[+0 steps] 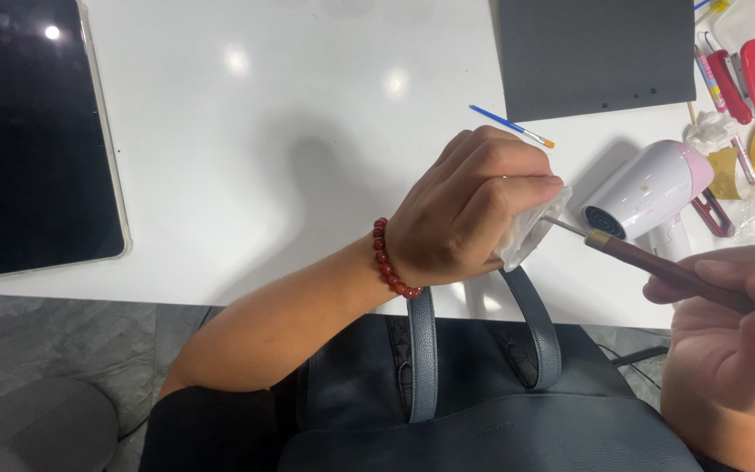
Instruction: Applying edge paint or adhesive to a leather bag handle and cleaning it.
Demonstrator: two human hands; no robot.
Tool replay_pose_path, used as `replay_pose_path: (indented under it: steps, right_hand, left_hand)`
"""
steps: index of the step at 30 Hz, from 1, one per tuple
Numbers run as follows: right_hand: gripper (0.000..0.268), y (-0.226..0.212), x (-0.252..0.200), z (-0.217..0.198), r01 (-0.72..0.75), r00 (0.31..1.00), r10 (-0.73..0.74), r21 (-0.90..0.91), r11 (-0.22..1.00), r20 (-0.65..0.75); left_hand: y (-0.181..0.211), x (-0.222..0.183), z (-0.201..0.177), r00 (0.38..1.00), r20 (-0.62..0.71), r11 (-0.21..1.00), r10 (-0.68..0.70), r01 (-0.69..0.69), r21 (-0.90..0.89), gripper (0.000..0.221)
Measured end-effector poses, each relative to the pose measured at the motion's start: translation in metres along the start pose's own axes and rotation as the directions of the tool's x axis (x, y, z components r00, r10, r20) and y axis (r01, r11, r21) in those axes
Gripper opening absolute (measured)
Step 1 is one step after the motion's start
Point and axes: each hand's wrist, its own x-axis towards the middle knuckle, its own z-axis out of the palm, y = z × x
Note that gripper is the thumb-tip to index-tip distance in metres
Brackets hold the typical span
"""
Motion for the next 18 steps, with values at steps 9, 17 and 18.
replay_pose_path:
  steps: [9,17,18]
  right_hand:
    - [0.031,-0.034,0.030,0.040,0.283,0.958,-0.249,-0.318,0.905,0.144]
    - [0.040,-0.020,0.023,0.027,0.215,0.976,-0.187,-0.344,0.914,0.111]
    - [0.040,-0.025,0.030,0.033,0.214,0.976,-0.187,-0.345,0.914,0.110]
  left_hand:
    - [-0.002,-0.003,0.002,1.000,-0.006,0.999,0.009,-0.009,0.043,0.040]
    - [-0.002,-0.001,0.000,1.000,-0.001,0.999,0.024,-0.023,0.036,0.036]
    - [-0.002,-0.001,0.000,1.000,0.000,0.999,0.024,-0.024,0.035,0.036]
